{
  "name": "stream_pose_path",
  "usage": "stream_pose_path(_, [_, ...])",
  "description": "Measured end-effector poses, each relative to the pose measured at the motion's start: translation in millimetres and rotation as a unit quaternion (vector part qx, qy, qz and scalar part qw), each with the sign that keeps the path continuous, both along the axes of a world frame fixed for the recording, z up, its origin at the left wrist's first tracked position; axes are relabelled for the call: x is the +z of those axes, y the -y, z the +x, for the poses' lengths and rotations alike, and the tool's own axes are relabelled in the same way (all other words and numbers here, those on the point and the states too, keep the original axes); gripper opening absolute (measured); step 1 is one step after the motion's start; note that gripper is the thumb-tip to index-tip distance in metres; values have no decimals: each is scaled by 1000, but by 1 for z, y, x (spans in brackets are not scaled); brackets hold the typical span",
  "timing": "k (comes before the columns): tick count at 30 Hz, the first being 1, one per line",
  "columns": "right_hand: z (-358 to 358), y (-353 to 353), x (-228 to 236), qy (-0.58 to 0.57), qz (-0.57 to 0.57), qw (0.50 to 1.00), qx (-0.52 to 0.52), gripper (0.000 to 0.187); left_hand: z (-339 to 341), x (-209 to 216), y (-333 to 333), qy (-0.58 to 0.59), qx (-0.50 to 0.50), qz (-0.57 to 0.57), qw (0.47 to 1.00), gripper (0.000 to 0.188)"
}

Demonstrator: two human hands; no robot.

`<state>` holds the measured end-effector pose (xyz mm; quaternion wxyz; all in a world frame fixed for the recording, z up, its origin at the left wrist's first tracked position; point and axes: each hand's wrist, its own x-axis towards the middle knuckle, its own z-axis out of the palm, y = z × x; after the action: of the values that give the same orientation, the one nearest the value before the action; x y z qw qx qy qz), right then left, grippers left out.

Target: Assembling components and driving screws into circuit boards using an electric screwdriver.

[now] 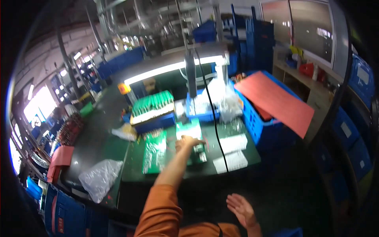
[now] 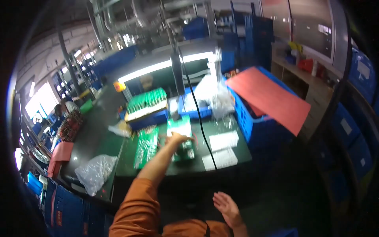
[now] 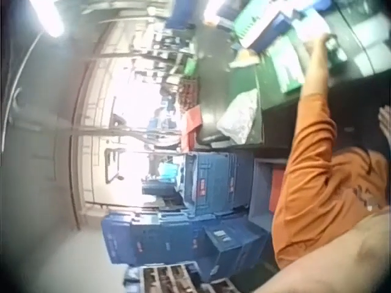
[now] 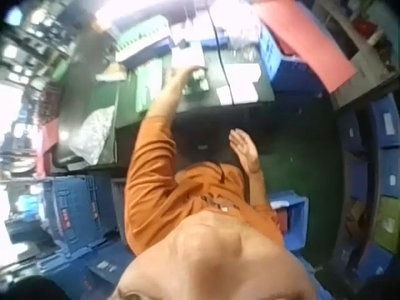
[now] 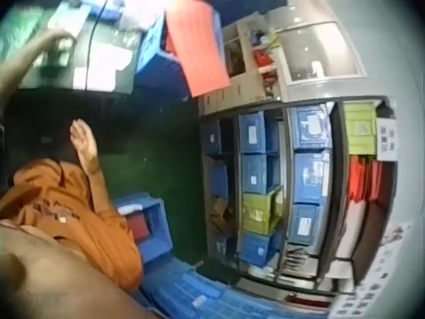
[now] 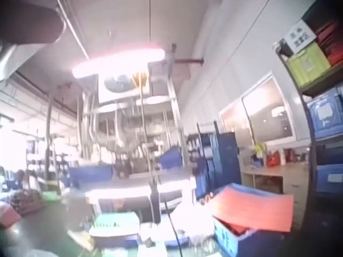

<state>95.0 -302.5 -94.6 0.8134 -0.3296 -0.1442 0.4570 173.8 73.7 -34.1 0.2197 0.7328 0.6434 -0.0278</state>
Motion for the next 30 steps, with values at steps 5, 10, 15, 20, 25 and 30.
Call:
stream_pose_path(5, [-1,-3,11,94,-16,995,33,69,-10,-4,4,16,40,1,999,130])
stream_pose_path(10, [0,-24,25,97,17,993,60,54,-18,-15,19,12,-34,64,997,123])
stream_pose_path(15, [-11,-55,33,126,-52,986,91,41,-52,-33,30,155,-184,119,963,105])
stream_pose_path(20, [-27,-73,34,114,-87,983,118,31,-131,0,35,404,-303,216,835,63])
stream_pose_path(25, [-47,-105,26,175,-109,963,174,26,-234,44,51,618,-255,162,726,22])
stream_pose_path(30, [-69,-138,2,206,-114,947,219,25,-291,23,58,679,-170,178,691,3])
